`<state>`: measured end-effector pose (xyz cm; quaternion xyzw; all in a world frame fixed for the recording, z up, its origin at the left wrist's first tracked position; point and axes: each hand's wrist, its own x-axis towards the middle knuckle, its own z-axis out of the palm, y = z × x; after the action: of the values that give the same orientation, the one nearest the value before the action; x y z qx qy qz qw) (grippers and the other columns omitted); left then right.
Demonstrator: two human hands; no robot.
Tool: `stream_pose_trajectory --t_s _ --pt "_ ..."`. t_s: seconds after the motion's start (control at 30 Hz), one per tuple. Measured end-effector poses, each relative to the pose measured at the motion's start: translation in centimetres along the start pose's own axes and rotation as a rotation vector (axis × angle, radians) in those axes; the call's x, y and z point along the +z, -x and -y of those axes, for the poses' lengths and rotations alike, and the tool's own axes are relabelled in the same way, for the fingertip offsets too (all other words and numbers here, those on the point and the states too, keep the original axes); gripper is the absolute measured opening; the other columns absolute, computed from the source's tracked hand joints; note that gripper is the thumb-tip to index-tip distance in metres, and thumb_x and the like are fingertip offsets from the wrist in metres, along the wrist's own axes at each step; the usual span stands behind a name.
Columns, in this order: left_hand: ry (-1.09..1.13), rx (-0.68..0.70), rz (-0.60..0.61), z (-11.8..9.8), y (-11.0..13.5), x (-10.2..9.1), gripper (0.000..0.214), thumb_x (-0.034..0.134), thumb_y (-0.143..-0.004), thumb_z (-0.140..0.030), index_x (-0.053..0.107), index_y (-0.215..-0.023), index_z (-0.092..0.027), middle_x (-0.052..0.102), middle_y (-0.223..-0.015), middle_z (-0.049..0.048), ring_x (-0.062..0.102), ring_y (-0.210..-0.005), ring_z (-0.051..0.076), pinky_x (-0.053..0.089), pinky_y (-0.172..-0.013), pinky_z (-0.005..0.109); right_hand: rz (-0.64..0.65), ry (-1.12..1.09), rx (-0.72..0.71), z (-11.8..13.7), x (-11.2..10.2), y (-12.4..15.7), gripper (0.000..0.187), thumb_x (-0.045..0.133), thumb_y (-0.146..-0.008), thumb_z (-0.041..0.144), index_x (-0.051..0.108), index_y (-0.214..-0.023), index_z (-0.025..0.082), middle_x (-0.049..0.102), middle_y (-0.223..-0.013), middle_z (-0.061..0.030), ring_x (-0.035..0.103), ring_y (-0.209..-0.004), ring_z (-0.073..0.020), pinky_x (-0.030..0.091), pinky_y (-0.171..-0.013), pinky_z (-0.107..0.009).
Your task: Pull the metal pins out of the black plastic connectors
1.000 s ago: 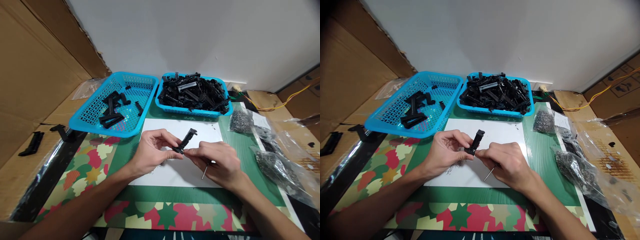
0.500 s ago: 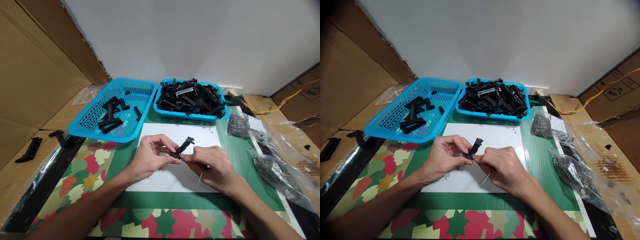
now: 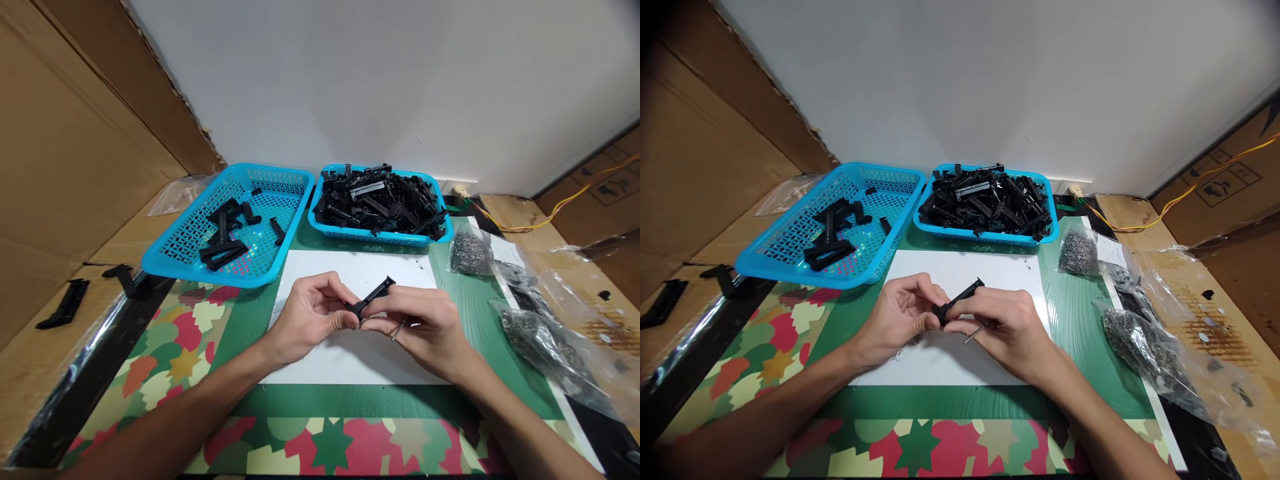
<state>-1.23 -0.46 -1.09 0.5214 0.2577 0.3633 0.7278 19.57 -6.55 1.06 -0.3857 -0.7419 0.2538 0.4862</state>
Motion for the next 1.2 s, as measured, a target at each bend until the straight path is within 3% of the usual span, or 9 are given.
stream_pose_trajectory --t_s 0.17,0.47,0.67,0.83,0.97,1.1,1.2 --pt "0.016 -0.027 0.055 -0.6 0.1 -0.1 0.032 0.084 -0.09 -0.04 0.067 -0.088 -0.014 0.071 -0.078 0.0035 0.067 -0.072 0.013 0.052 -0.068 0.022 -0.053 0.065 -0.044 -0.1 0.0 0.0 0.015 0.079 -0.094 0.013 0.078 -0.108 0.018 0.076 -0.079 -0.001 0.065 -0.062 -0.0107 0.051 -0.059 -0.022" --pt "-0.267 0.013 0.036 -1.2 0.1 0.1 0.034 0.082 -0.089 -0.045 0.067 -0.09 -0.015 0.063 -0.084 0.0018 0.057 -0.079 0.014 0.044 -0.071 0.025 -0.041 0.124 -0.069 -1.4 -0.1 0.8 0.013 0.07 -0.099 0.013 0.081 -0.102 0.019 0.057 -0.064 0.003 0.05 -0.053 -0.0105 0.035 -0.049 -0.024" --pt "-0.449 0.003 0.017 -0.8 0.0 -0.3 0.033 0.076 -0.094 -0.048 0.067 -0.091 -0.017 0.06 -0.081 -0.0017 0.052 -0.074 0.014 0.039 -0.066 0.025 -0.033 0.204 -0.057 -1.5 0.2 0.5 0.013 0.066 -0.102 0.015 0.078 -0.097 0.018 0.058 -0.064 0.0025 0.051 -0.054 -0.0109 0.035 -0.05 -0.024" --pt "-0.889 0.221 0.029 -1.0 0.1 -0.9 0.025 0.08 -0.093 -0.035 0.07 -0.111 -0.02 0.072 -0.104 0.0011 0.059 -0.085 0.016 0.044 -0.078 0.028 0.005 0.352 -0.048 -3.0 0.6 1.3 0.02 0.059 -0.104 0.012 0.077 -0.098 0.019 0.063 -0.07 0.0006 0.055 -0.058 -0.012 0.038 -0.054 -0.024" --pt "-1.109 0.387 0.07 -0.5 0.2 -1.3 0.015 0.076 -0.097 -0.028 0.071 -0.107 -0.019 0.077 -0.104 0.0027 0.067 -0.089 0.019 0.044 -0.086 0.034 0.117 0.388 0.031 -3.7 0.5 1.6 0.02 0.058 -0.104 0.013 0.076 -0.1 0.02 0.066 -0.075 -0.0004 0.06 -0.063 -0.0136 0.041 -0.058 -0.025" --pt "-1.168 0.402 0.047 0.0 0.1 -1.2 0.01 0.078 -0.096 -0.023 0.073 -0.103 -0.018 0.08 -0.101 0.002 0.072 -0.089 0.02 0.043 -0.085 0.035 0.164 0.337 0.168 -3.1 0.0 1.0 0.009 0.065 -0.102 0.022 0.074 -0.102 0.02 0.067 -0.086 -0.0032 0.063 -0.072 -0.016 0.048 -0.065 -0.026" --pt "-1.159 0.387 0.034 0.0 0.1 -1.0 0.01 0.078 -0.094 -0.021 0.075 -0.103 -0.018 0.081 -0.098 0.0014 0.072 -0.085 0.019 0.042 -0.082 0.035 0.163 0.318 0.169 -2.6 -0.2 0.5 0.021 0.053 -0.108 0.022 0.072 -0.117 0.02 0.065 -0.098 -0.0068 0.066 -0.085 -0.0188 0.054 -0.076 -0.03"
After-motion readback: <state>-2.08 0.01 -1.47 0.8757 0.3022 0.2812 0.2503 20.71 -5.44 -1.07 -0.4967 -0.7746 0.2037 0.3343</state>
